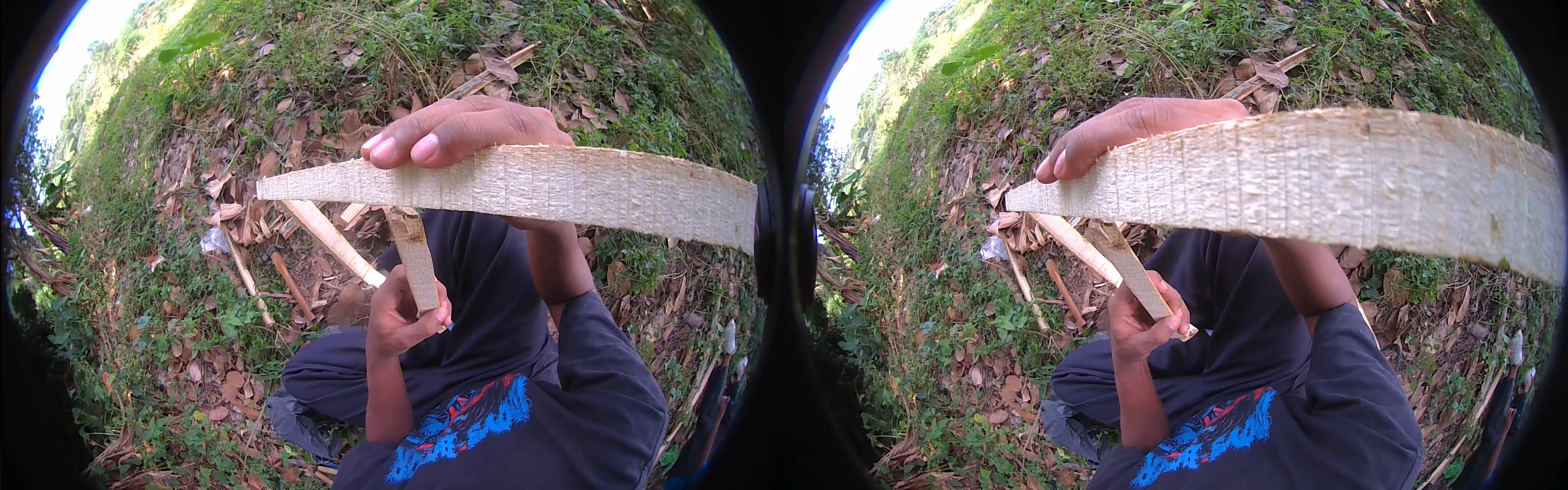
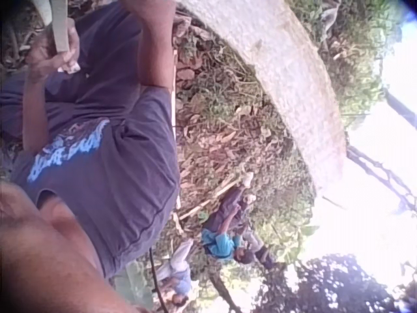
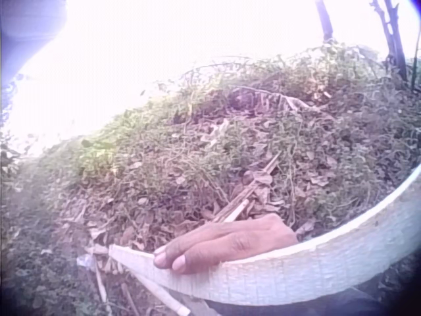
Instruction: The person sits on the ground and uses a small axe to split and shape thin strips of wood. They repeatedly strike the wood to thin it and occasionally inspect the pieces. The person assembles the shaped strips into a small rectangular frame structure.
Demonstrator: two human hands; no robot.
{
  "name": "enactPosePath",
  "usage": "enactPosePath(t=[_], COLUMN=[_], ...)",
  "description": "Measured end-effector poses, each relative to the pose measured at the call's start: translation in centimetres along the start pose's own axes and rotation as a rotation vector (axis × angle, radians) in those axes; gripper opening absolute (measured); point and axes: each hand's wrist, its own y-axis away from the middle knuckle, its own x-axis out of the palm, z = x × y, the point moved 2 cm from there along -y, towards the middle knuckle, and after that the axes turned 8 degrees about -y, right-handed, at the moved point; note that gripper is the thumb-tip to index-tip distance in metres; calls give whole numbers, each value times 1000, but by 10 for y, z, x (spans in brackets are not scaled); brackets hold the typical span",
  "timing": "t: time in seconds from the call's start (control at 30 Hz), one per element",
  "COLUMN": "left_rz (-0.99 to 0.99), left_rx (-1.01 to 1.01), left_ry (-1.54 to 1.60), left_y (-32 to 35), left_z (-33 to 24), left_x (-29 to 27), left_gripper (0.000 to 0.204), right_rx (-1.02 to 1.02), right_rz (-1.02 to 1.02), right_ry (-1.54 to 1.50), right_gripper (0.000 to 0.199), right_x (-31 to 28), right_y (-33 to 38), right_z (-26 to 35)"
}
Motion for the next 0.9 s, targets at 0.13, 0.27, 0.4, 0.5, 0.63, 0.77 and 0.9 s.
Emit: enactPosePath(t=[0.13,0.27,0.4,0.5,0.63,0.77,0.9], left_rz=[-2,-6,-18,-46,-129,-248,-485], left_rx=[9,8,10,25,77,65,71], left_ry=[1,-6,-34,-96,-118,-179,-101], left_y=[0,-2,-4,-5,-18,-37,-35], left_z=[0,-1,0,3,14,23,47], left_x=[1,1,0,-7,-28,-63,-115], left_gripper=[42,42,43,43,45,33,20], right_rx=[-5,82,101,170,337,541,726], right_rz=[-13,-36,-19,-64,-185,-354,-314], right_ry=[21,42,82,127,68,-259,-248], right_gripper=[42,42,42,40,33,32,40], right_x=[2,2,1,4,23,49,66], right_y=[-1,1,-1,3,24,44,62], right_z=[-1,4,4,-3,-36,-83,-124])
